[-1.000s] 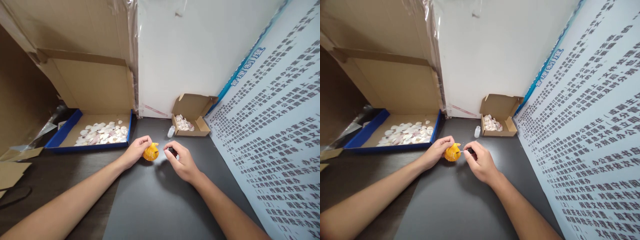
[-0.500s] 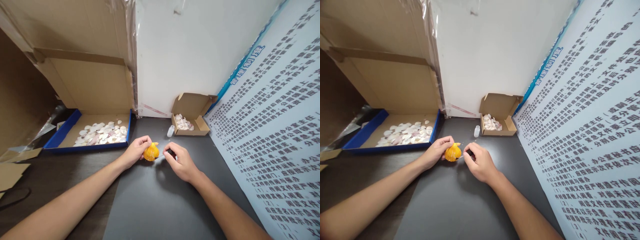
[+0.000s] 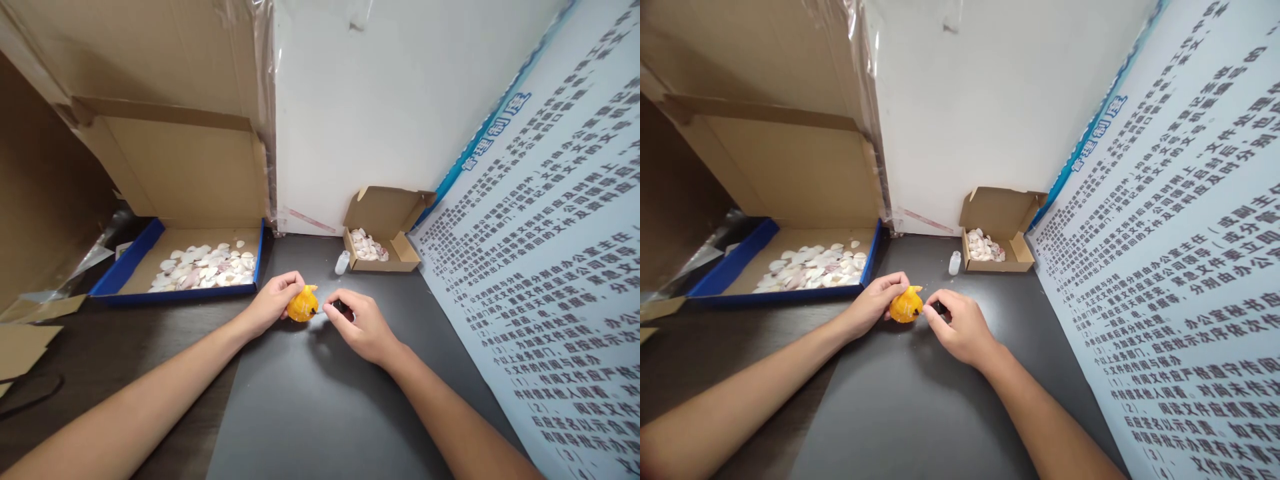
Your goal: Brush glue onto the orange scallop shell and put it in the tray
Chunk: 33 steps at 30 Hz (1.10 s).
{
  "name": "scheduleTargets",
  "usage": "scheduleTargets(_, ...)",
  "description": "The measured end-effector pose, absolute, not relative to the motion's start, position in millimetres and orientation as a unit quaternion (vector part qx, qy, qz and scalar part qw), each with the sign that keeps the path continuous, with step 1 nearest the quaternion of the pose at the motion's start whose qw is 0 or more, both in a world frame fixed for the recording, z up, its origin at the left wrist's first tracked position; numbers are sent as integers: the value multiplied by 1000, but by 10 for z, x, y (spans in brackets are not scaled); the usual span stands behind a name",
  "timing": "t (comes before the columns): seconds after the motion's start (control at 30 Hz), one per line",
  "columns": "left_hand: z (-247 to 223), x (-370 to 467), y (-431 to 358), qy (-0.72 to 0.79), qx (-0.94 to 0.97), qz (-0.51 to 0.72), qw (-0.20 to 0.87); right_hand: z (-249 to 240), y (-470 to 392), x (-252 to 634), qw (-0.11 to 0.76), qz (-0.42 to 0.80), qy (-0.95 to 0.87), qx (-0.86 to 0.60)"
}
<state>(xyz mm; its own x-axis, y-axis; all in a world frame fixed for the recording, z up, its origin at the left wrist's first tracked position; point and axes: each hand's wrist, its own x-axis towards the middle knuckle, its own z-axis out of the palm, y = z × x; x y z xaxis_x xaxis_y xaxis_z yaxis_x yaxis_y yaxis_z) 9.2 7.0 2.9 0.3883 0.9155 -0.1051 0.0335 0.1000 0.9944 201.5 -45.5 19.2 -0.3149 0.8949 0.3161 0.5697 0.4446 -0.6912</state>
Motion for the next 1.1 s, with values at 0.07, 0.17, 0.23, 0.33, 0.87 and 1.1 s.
scheduleTargets(0.07,23,90,74,420,566,361,611,196,-461,2016,361,236,-775,-462)
scheduleTargets(0.17,10,83,78,414,565,361,616,182,-460,2023,386,235,-771,-448)
scheduleTargets(0.23,6,80,78,409,565,359,620,170,-456,2028,395,230,-769,-447)
scheduleTargets(0.33,11,81,76,408,564,359,621,164,-457,2034,386,226,-771,-453)
scheduleTargets(0.87,14,90,81,415,566,359,615,168,-480,2043,377,254,-772,-444)
scheduleTargets(1.1,10,94,70,421,566,360,610,203,-482,2057,346,285,-794,-411)
